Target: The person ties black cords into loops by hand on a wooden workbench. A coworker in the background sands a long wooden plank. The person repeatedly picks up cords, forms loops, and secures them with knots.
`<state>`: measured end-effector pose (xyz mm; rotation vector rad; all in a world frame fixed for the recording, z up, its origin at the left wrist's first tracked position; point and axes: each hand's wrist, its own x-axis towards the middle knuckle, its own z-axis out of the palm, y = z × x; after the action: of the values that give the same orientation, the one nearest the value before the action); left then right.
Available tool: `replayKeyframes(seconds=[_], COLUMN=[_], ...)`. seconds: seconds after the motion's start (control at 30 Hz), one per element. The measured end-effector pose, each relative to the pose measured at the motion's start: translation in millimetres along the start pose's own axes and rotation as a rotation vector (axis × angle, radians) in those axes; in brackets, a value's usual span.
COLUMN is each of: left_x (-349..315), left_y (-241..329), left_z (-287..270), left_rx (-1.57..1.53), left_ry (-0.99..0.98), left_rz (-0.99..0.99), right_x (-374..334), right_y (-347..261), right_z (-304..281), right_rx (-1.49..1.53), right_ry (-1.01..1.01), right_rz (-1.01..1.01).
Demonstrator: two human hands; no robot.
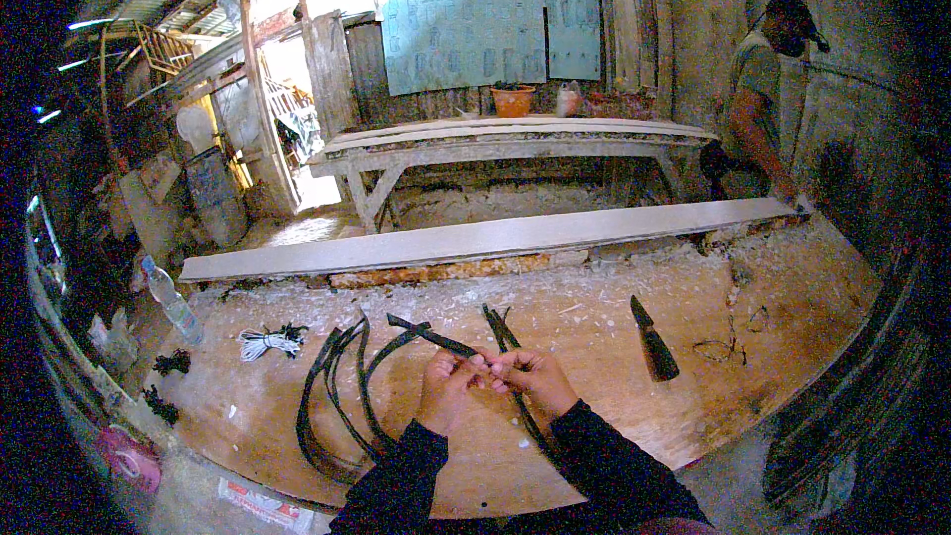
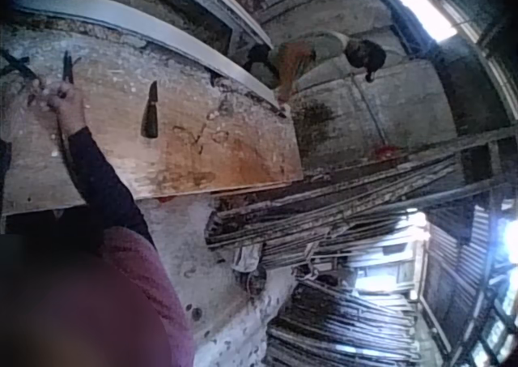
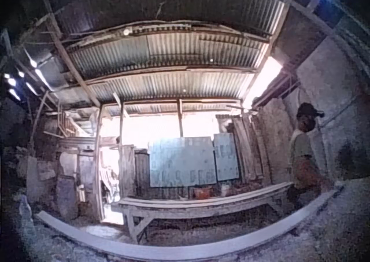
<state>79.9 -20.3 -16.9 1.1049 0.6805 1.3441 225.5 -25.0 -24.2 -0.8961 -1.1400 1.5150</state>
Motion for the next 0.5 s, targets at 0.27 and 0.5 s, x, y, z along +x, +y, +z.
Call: replayKeyframes(seconds=[0.27,0.5], left_x=[7,5], left_y=[-11,-4], left_z=[-8,-6], left_rx=[-0.064,0.062], left_ry=[0.028,0.018], left_rz=[0.01,0.001], right_x=[5,-5], right_y=[4,-13], right_z=[-2,9], right_rx=[-0.22,0.199], right_ry=[-0.051,-0.087], right_rz=[0.096,0.154])
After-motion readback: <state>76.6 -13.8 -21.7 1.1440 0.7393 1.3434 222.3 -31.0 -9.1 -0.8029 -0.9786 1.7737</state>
